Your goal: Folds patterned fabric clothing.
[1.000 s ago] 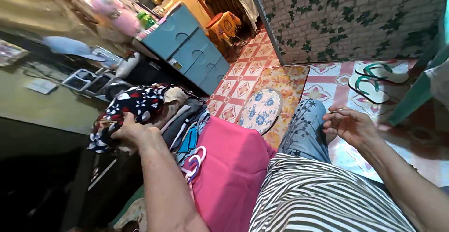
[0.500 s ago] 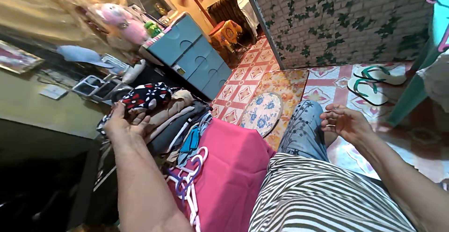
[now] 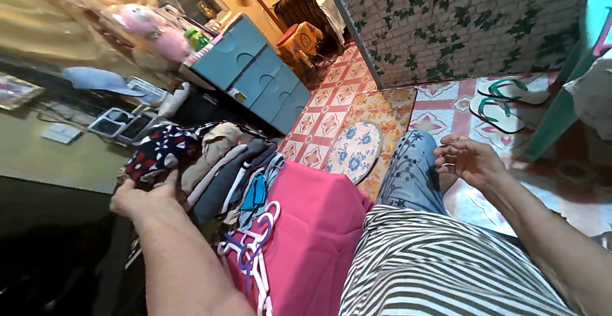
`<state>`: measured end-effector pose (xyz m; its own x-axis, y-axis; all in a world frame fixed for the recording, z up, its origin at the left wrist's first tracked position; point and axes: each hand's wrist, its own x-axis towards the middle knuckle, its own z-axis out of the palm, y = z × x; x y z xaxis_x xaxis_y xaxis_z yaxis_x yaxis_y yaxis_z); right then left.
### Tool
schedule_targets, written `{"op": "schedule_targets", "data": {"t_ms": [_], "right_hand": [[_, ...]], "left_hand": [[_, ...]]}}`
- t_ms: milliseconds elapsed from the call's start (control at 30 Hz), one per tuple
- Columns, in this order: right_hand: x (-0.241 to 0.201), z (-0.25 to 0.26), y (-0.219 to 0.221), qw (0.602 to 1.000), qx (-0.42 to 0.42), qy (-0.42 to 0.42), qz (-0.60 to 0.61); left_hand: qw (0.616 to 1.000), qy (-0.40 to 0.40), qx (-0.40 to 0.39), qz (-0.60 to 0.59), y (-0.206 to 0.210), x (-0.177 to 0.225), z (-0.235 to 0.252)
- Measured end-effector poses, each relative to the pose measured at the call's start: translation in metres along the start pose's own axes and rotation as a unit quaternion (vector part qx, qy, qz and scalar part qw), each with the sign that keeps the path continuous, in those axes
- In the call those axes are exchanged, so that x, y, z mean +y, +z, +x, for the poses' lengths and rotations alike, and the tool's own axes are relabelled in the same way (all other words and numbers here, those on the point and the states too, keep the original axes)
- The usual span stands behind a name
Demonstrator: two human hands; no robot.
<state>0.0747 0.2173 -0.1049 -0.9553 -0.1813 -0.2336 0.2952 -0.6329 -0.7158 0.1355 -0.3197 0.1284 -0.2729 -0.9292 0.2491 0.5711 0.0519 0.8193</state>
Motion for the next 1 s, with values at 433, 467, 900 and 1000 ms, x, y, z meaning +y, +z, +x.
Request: {"op": "schedule_targets", "data": {"t_ms": [433, 467, 900, 1000], "right_hand": [[0.006, 0.007, -0.011, 0.999, -0.033, -0.036, 0.002], [0.006, 0.007, -0.013, 0.998, -0.042, -0.051, -0.004], [0.010, -0.062, -0.010, 0.984, 0.104, -0.129, -0.068], [-0.010, -0.058, -0.012, 0.978, 0.138, -0.157, 0.026]], "left_hand": [[0.956, 0.161, -0.240, -0.058, 0.096, 0.032, -0.058], [0.939, 0.172, -0.291, -0.059, 0.100, 0.029, -0.059], [0.666, -0.327, -0.669, -0.032, 0.144, -0.095, -0.354], [0.700, -0.279, -0.657, 0.016, 0.152, -0.121, -0.380]]}}
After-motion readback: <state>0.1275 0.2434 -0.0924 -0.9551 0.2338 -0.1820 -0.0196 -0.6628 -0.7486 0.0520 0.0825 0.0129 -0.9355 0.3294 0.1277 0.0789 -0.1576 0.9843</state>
